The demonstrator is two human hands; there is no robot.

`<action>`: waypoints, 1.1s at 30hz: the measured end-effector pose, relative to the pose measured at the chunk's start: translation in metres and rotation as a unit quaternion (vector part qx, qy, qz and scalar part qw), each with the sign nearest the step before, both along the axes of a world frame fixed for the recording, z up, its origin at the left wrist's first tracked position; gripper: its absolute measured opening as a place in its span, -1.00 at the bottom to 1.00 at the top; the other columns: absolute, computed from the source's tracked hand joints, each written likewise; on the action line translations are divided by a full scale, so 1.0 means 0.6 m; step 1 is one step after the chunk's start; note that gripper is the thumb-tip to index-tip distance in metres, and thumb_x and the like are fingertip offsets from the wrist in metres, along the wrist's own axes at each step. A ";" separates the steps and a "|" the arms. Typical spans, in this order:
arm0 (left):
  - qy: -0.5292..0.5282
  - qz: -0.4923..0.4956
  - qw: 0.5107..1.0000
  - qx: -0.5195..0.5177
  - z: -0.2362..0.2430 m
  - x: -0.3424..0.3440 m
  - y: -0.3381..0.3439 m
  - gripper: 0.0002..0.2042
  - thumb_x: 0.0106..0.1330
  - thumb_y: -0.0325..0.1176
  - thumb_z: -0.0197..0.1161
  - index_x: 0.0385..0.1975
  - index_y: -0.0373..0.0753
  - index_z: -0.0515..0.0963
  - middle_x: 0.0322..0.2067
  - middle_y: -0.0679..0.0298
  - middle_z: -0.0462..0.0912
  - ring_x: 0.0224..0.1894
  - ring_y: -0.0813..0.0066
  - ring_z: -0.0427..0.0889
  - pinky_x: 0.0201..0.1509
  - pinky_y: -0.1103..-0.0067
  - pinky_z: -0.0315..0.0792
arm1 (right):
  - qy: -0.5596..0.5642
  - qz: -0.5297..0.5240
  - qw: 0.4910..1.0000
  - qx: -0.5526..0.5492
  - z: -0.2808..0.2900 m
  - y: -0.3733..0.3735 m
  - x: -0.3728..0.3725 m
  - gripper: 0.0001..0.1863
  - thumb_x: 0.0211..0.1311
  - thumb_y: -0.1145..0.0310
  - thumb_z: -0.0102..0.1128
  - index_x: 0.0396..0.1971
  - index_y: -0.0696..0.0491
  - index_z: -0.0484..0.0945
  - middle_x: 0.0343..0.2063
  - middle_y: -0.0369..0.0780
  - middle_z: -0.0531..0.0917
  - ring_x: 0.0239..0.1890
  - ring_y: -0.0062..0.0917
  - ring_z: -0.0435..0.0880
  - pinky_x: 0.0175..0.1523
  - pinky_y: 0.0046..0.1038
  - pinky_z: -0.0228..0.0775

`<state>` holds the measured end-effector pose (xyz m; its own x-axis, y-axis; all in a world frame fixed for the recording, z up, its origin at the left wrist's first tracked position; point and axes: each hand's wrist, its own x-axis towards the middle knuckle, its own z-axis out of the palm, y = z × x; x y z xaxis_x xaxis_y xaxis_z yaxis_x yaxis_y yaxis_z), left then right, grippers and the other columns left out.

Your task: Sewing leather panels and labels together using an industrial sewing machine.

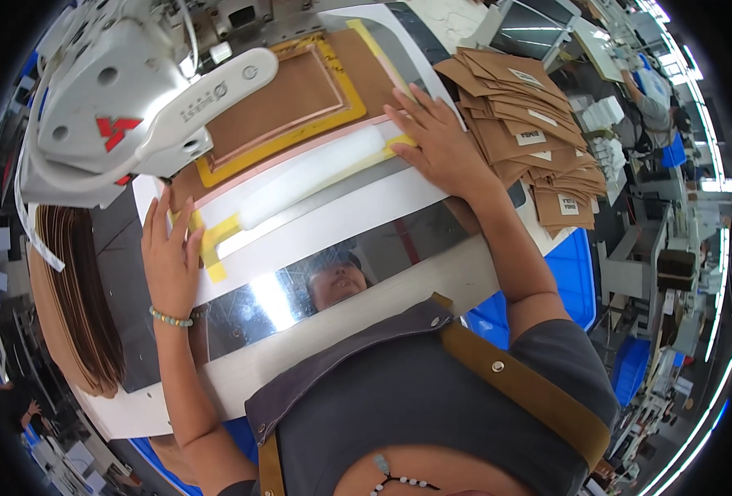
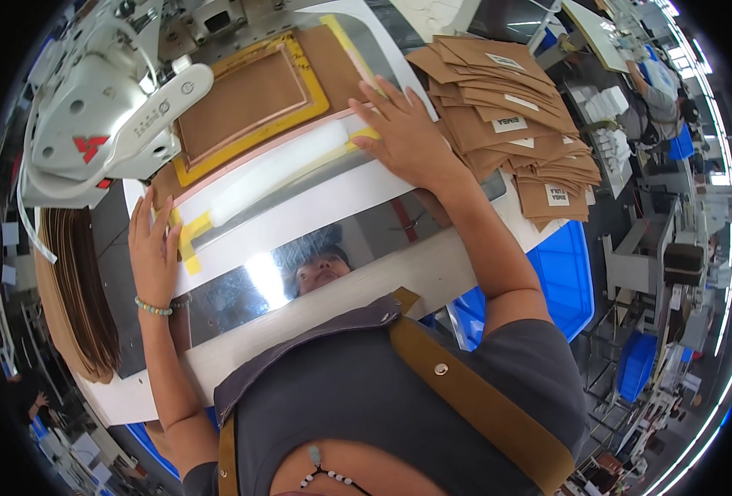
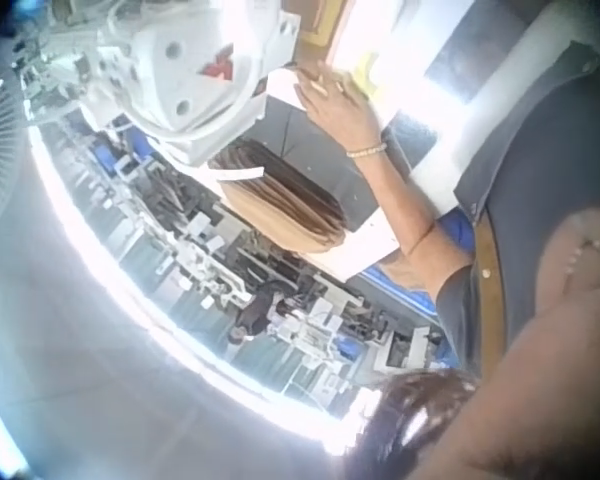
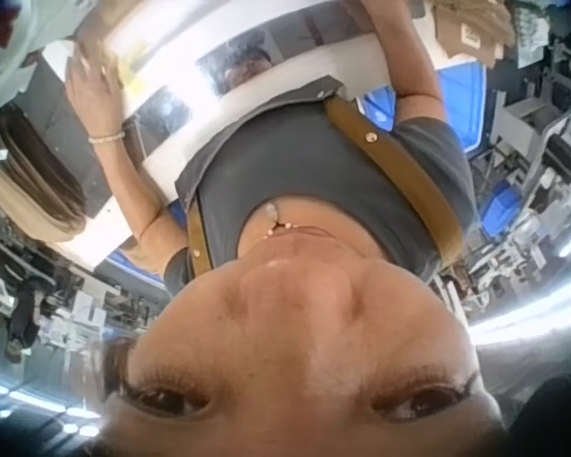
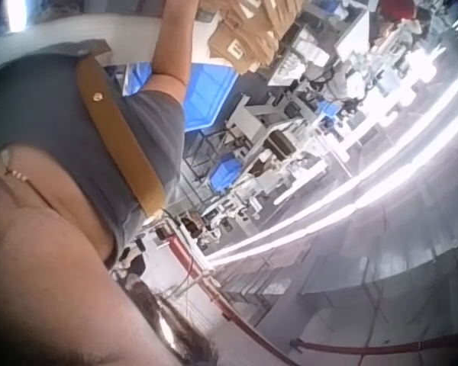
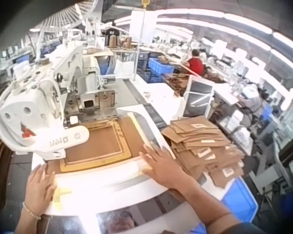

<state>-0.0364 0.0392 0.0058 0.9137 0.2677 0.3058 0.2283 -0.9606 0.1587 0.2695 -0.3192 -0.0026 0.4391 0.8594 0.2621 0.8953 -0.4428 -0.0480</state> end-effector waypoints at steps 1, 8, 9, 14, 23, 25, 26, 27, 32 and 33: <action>0.009 -0.008 1.000 0.002 0.000 -0.001 0.001 -0.59 0.48 -0.29 0.29 0.30 -0.14 0.64 0.49 0.08 0.41 0.54 -0.06 0.31 0.57 0.19 0.23 | -0.004 0.015 1.000 0.013 0.001 0.002 -0.001 -0.36 0.63 -0.08 -0.02 0.48 0.01 0.41 0.55 -0.09 0.32 0.63 -0.15 0.13 0.60 0.08 0.00; 0.000 -0.007 1.000 -0.001 -0.003 0.001 0.005 -0.59 0.52 -0.30 0.23 0.33 -0.16 0.60 0.50 0.09 0.40 0.56 -0.02 0.29 0.59 0.17 0.18 | -0.040 0.014 0.996 0.081 0.050 -0.007 0.011 -0.52 0.52 0.04 0.19 0.22 0.05 0.66 0.40 -0.10 0.51 0.48 -0.19 0.38 0.47 -0.04 0.27; 0.007 -0.011 1.000 -0.001 -0.004 0.001 0.005 -0.59 0.52 -0.30 0.23 0.33 -0.16 0.60 0.50 0.09 0.40 0.56 -0.02 0.29 0.59 0.17 0.18 | -0.041 0.035 0.990 0.127 0.066 -0.011 0.024 -0.57 0.50 0.09 0.22 0.15 0.06 0.70 0.36 -0.12 0.55 0.42 -0.19 0.46 0.42 -0.09 0.36; -0.010 -0.009 1.000 -0.012 -0.009 -0.002 0.008 -0.59 0.52 -0.29 0.23 0.33 -0.14 0.60 0.51 0.10 0.40 0.56 -0.02 0.29 0.58 0.17 0.19 | -0.121 -0.169 0.962 0.175 0.167 -0.122 0.168 -0.73 0.45 0.19 0.23 -0.07 -0.02 0.80 -0.06 -0.25 0.81 0.08 -0.27 0.72 0.22 -0.18 0.55; 0.000 -0.008 1.000 -0.012 -0.010 0.000 0.010 -0.58 0.54 -0.32 0.20 0.35 -0.21 0.57 0.51 0.03 0.38 0.53 0.00 0.34 0.56 0.21 0.21 | 0.160 -0.167 0.970 0.070 0.104 -0.229 0.374 -0.79 0.50 0.27 0.16 -0.19 0.11 0.63 -0.30 -0.22 0.65 -0.17 -0.46 0.61 0.04 -0.41 0.45; -0.039 -0.033 0.999 -0.003 -0.012 0.004 0.013 -0.57 0.43 -0.34 0.32 0.30 -0.18 0.61 0.43 -0.04 0.45 0.46 -0.11 0.42 0.47 0.16 0.33 | 0.157 -0.162 0.961 0.159 0.115 -0.212 0.352 -0.86 0.48 0.31 0.15 -0.20 0.05 0.62 -0.36 -0.33 0.60 -0.23 -0.59 0.56 -0.04 -0.47 0.44; -0.048 -0.040 0.998 -0.009 -0.013 0.001 0.014 -0.57 0.39 -0.36 0.35 0.27 -0.19 0.62 0.41 -0.05 0.47 0.43 -0.12 0.44 0.45 0.15 0.35 | 0.156 -0.125 0.959 0.199 0.132 -0.196 0.333 -0.90 0.49 0.39 0.12 -0.17 0.01 0.61 -0.36 -0.41 0.56 -0.24 -0.71 0.52 -0.07 -0.55 0.41; -0.061 -0.046 0.997 -0.021 -0.015 0.001 0.015 -0.58 0.39 -0.35 0.37 0.24 -0.19 0.64 0.40 -0.03 0.48 0.41 -0.10 0.46 0.43 0.16 0.36 | 0.118 -0.077 0.963 0.230 0.149 -0.171 0.312 -0.88 0.56 0.39 0.08 -0.12 0.03 0.60 -0.35 -0.43 0.57 -0.25 -0.73 0.51 -0.09 -0.62 0.37; -0.045 -0.043 0.998 -0.015 -0.018 0.001 0.018 -0.58 0.40 -0.32 0.36 0.25 -0.20 0.63 0.41 0.03 0.48 0.39 -0.07 0.48 0.42 0.17 0.36 | 0.170 0.003 0.950 0.260 0.165 0.017 0.173 -0.80 0.54 0.29 0.19 0.03 -0.01 0.67 -0.25 -0.36 0.66 -0.13 -0.62 0.61 0.03 -0.53 0.42; -0.065 -0.036 0.997 -0.026 -0.017 0.001 0.017 -0.59 0.42 -0.33 0.34 0.25 -0.23 0.63 0.42 0.04 0.49 0.40 -0.08 0.47 0.44 0.17 0.35 | 0.160 -0.006 0.973 0.168 0.160 0.057 0.152 -0.70 0.57 0.26 0.17 0.17 -0.02 0.65 -0.15 -0.30 0.68 -0.03 -0.58 0.65 0.15 -0.52 0.44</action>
<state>-0.0359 0.0494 -0.0046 0.8847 0.2206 0.4107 0.1323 -0.9635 0.2326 0.3606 -0.2852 0.0933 0.5529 0.7434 0.3764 0.8064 -0.3635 -0.4665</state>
